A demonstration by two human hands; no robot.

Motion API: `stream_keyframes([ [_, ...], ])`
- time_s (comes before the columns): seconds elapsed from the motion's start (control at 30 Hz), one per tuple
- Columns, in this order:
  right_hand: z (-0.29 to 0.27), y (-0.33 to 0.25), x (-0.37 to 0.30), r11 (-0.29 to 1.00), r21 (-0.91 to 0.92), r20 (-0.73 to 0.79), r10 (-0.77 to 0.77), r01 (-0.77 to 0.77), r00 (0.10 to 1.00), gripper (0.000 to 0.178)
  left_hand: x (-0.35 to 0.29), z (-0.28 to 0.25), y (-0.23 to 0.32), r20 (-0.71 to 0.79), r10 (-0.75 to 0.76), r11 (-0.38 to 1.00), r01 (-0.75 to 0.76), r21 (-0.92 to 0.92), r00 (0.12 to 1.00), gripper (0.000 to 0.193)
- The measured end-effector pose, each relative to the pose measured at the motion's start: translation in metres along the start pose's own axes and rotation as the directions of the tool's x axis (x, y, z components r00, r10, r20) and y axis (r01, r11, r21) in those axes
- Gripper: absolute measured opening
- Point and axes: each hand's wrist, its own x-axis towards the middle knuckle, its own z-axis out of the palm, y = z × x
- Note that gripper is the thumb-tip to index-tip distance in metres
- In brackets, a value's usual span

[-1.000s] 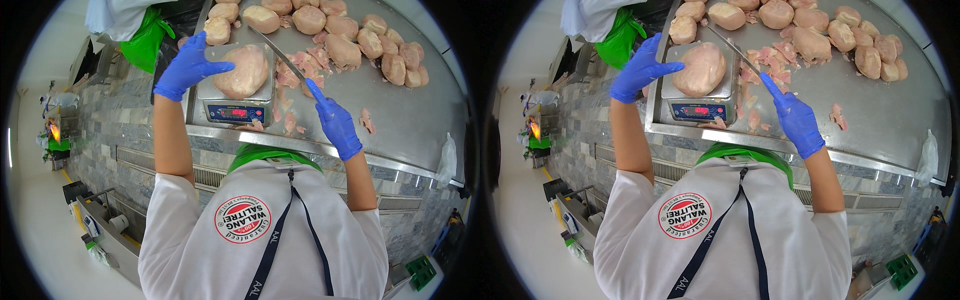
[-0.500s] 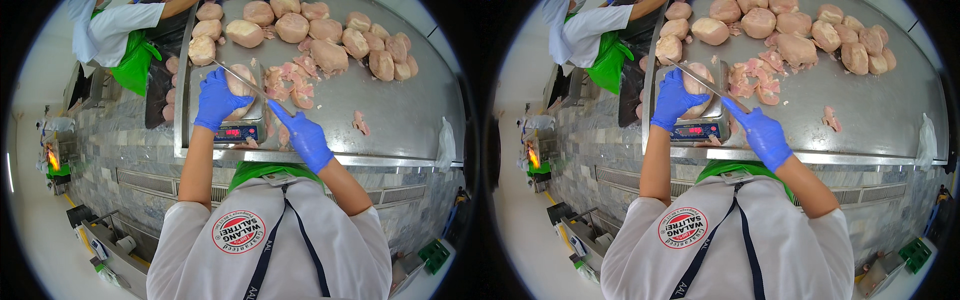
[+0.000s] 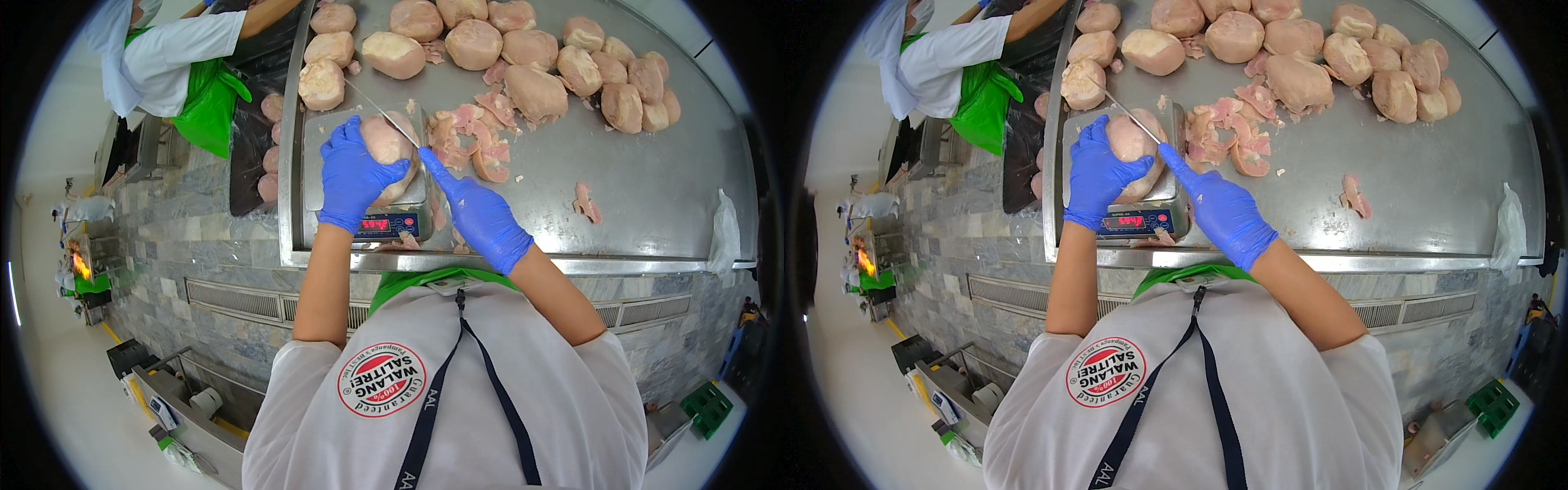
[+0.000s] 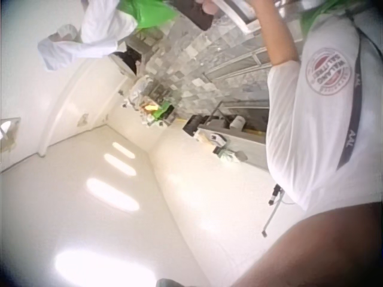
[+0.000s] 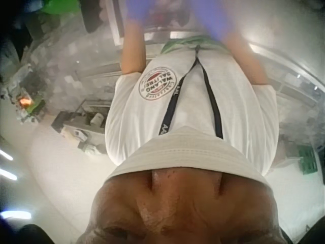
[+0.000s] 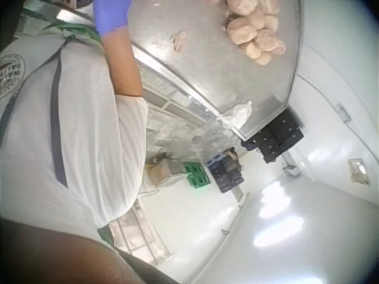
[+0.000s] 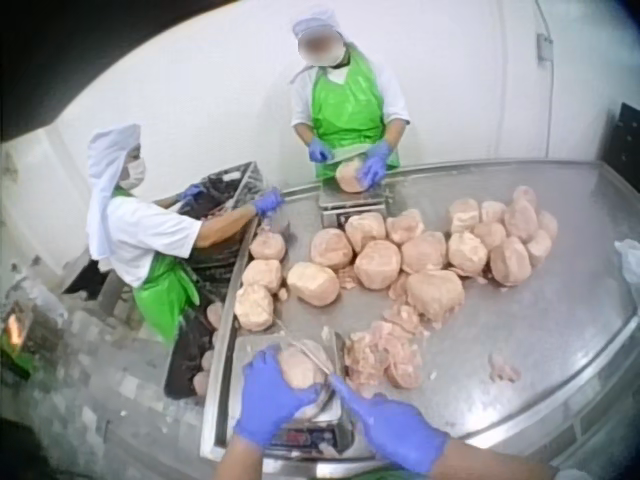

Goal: The person trims raw meat pieces on a stainless steel table using a knife and a digital scale. They repeatedly weigh each piece, trim off excess fat or tissue, and place the trimmed pieces aside. The process is continuous and methodical, with other workers visible in the background performing similar tasks.

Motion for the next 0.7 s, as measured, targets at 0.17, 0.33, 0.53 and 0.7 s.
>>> stream_keyframes([
  [0.17, -0.01, 0.006, 0.043, 0.985, 0.146, -0.025, -0.087, 0.089, 0.996, 0.079, 0.002, -0.005, 0.008, 0.024, -0.006, 1.0, 0.006, -0.004, 1.0, 0.108],
  [0.33, 0.013, 0.014, 0.046, 0.966, 0.231, -0.083, -0.101, 0.118, 0.991, 0.08, 0.003, 0.004, -0.001, -0.011, -0.034, 0.999, 0.034, 0.003, 0.999, 0.107],
  [0.53, 0.012, 0.025, -0.018, 0.93, 0.365, 0.134, -0.003, -0.047, 0.991, 0.084, 0.0, 0.004, -0.009, -0.049, 0.037, 0.999, -0.039, -0.027, 0.998, 0.105],
  [0.7, -0.007, 0.049, -0.009, 0.998, -0.015, -0.045, 0.052, -0.053, 0.998, 0.088, 0.014, -0.019, -0.023, -0.021, 0.205, 0.956, -0.205, -0.212, 0.979, 0.115],
])
